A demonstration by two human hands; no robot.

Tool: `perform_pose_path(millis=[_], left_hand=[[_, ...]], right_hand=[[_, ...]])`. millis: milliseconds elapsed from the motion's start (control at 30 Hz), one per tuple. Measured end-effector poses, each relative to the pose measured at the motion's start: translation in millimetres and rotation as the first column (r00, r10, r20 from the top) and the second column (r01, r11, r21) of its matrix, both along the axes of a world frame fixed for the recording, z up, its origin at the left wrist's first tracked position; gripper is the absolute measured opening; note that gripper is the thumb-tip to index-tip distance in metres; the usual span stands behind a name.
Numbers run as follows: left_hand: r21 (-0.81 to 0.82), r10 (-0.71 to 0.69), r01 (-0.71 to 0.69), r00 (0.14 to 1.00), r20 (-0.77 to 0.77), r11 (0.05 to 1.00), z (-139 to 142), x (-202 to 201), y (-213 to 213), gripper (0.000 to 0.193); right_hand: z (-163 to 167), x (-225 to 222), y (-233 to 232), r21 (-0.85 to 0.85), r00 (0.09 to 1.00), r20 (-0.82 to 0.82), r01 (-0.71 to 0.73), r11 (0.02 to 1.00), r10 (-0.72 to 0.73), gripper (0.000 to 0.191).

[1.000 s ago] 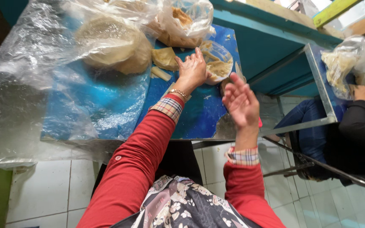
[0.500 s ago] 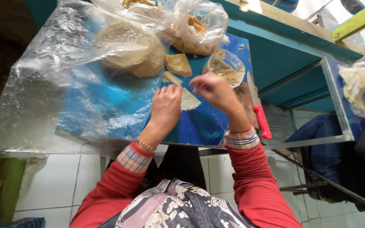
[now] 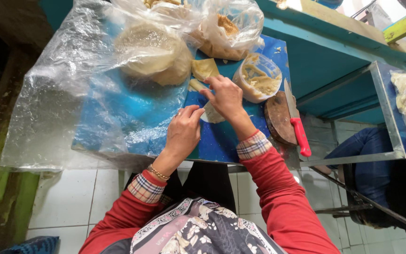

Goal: The person sits at a small blue table and folds triangular pastry wrappers one at a time, placing filling from a plastic container onto each wrapper, folding the dough over the filling, and putting the folded pastries into a plastic bag. A knife and a board of dough sit on the table.

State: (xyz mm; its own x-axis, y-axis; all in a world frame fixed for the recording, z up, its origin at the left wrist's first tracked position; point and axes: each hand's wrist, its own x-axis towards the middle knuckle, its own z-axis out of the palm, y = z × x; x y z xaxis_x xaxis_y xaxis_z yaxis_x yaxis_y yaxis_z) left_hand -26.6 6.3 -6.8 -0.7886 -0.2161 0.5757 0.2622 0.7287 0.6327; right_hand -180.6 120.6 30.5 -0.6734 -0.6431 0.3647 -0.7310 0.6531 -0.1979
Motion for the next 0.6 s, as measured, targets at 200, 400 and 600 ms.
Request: perform_pose_path(millis=[200,400,600], left_hand=[[0.363,-0.045,0.037,0.999,0.014,0.931,4,-1,-20,0.018],[0.652,-0.153,0.108,0.988,0.012,0.75,6,-20,-18,0.048],[0.875,-0.627,0.341,0.777,-0.056,0.344,-8,-9,-8,0.024]], right_hand=[[-2,-16,9,-0.114,0.958,0.286,0.024,0.993,0.01,0.017],[22,20,55,-0.421,0.673,0.668,-0.012,0.907,0.319,0.019],[40,72,88,-0.465,0.717,0.573,-0.115,0.878,0.397,0.033]])
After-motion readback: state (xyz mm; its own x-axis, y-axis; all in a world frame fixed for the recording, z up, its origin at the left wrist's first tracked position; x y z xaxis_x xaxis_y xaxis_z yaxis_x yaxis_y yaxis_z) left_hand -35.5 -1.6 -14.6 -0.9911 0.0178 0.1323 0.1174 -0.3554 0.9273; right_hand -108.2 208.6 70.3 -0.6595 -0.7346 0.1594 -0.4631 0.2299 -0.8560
